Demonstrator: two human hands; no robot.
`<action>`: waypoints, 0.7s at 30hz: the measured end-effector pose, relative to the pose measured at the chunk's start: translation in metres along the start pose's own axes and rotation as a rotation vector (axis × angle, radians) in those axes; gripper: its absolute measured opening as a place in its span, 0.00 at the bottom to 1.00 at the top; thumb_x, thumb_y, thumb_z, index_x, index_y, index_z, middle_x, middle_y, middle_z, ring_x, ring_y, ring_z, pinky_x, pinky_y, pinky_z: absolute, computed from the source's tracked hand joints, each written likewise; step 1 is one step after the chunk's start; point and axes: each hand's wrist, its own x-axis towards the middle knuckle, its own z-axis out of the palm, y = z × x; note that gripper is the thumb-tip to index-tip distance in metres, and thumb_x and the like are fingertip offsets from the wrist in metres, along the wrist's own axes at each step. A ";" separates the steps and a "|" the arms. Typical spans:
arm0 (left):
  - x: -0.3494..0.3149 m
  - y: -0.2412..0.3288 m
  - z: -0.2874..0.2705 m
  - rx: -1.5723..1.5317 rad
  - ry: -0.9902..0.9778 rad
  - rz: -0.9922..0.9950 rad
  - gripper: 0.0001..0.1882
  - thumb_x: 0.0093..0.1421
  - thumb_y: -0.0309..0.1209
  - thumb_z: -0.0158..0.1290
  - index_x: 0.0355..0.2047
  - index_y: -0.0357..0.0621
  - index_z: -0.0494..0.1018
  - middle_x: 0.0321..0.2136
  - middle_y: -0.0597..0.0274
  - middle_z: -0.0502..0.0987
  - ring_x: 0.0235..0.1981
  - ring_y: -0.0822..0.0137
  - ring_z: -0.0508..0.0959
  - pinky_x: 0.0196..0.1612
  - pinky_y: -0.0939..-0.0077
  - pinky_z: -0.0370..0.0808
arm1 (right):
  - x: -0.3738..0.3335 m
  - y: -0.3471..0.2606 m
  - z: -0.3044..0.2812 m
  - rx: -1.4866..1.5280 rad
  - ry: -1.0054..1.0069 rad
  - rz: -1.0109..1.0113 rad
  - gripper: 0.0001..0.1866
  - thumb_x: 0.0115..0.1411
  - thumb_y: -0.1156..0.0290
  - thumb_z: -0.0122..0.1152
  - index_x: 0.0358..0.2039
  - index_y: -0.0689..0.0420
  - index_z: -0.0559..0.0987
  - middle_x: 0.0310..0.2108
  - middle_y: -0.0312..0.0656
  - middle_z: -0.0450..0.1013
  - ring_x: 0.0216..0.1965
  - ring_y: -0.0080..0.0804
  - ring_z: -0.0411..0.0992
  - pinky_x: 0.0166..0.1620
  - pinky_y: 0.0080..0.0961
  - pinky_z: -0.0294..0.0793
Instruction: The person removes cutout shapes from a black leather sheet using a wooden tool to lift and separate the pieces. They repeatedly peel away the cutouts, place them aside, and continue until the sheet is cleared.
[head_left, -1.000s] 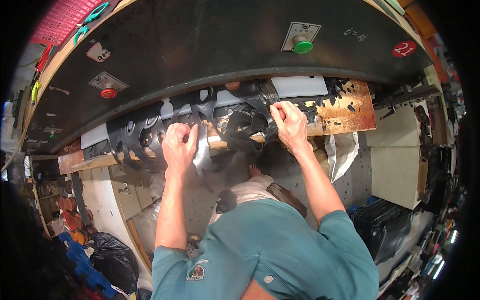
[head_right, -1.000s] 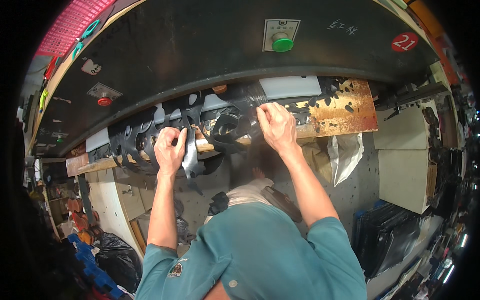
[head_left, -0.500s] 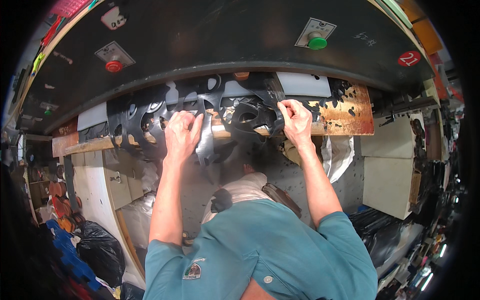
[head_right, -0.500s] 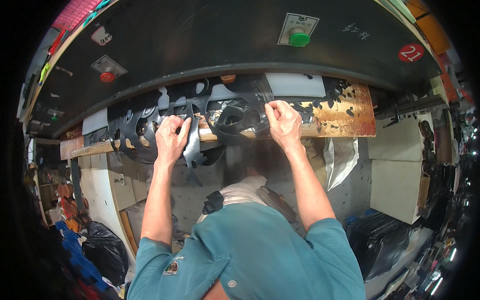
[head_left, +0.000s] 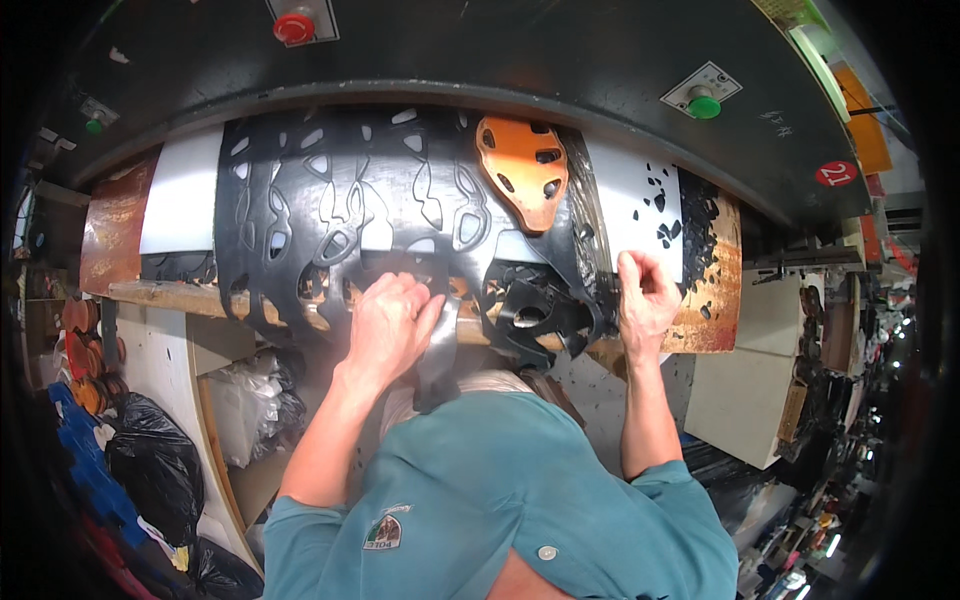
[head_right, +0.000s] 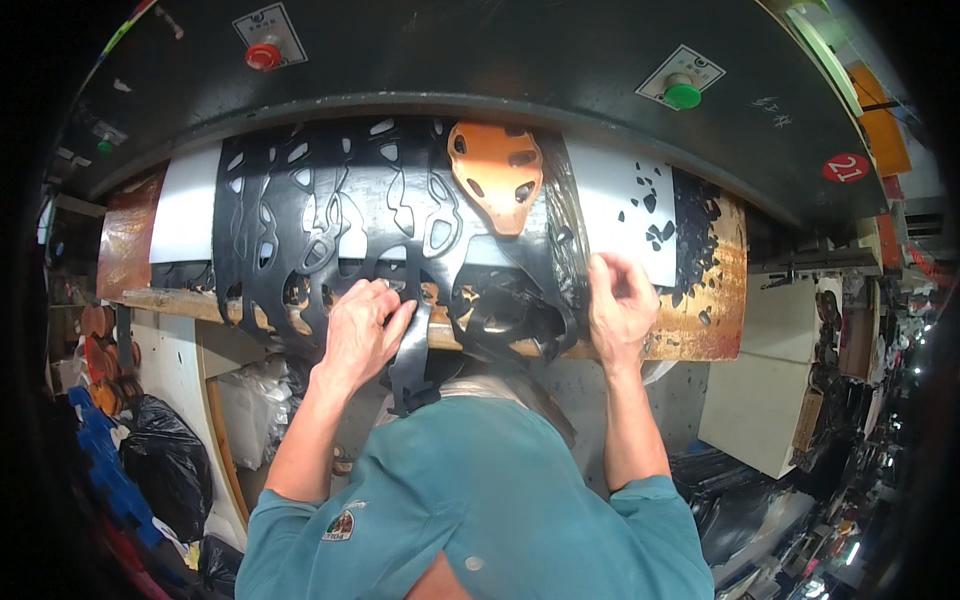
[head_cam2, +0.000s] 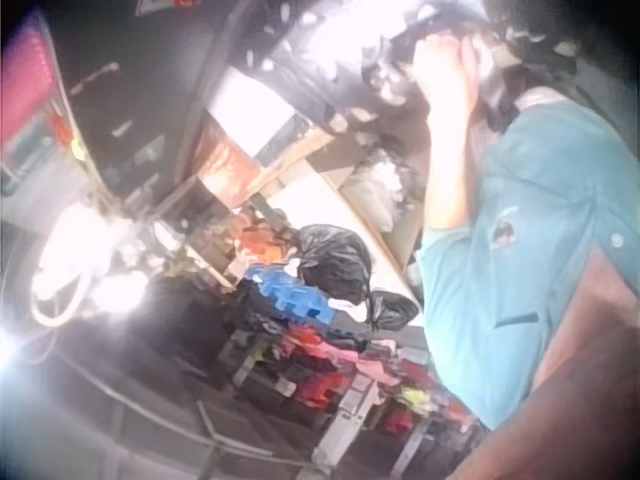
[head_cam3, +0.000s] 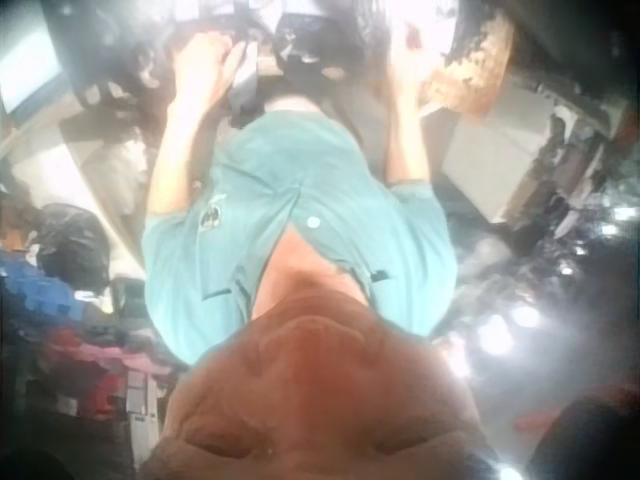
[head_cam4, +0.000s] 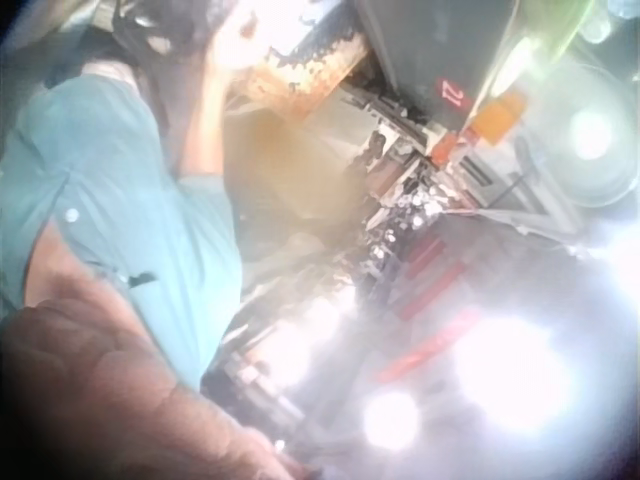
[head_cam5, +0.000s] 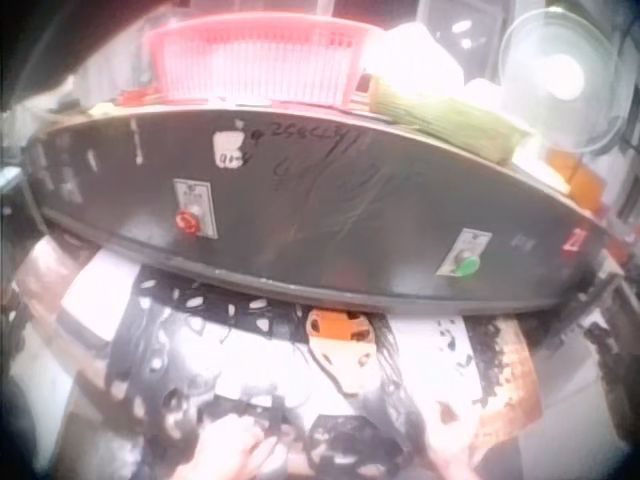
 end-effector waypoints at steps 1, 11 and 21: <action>0.003 -0.004 -0.004 -0.004 -0.009 0.028 0.14 0.60 0.29 0.66 0.22 0.38 0.75 0.25 0.54 0.76 0.30 0.51 0.77 0.36 0.57 0.76 | 0.015 -0.011 0.010 -0.179 -0.042 -0.102 0.16 0.63 0.71 0.74 0.48 0.66 0.83 0.40 0.42 0.79 0.39 0.24 0.75 0.42 0.18 0.74; 0.101 -0.023 -0.050 -0.186 -0.280 0.002 0.12 0.65 0.32 0.62 0.30 0.34 0.82 0.35 0.48 0.84 0.35 0.47 0.85 0.40 0.56 0.82 | 0.087 -0.037 0.146 -0.707 -0.403 -0.329 0.59 0.46 0.49 0.80 0.73 0.64 0.63 0.72 0.75 0.50 0.71 0.74 0.53 0.72 0.56 0.61; 0.125 -0.064 0.035 0.042 0.074 0.162 0.27 0.64 0.32 0.63 0.62 0.36 0.74 0.69 0.47 0.69 0.73 0.45 0.65 0.75 0.47 0.61 | 0.105 -0.033 0.129 -0.474 -0.413 -0.231 0.53 0.39 0.52 0.80 0.67 0.61 0.74 0.69 0.65 0.59 0.66 0.62 0.62 0.69 0.49 0.66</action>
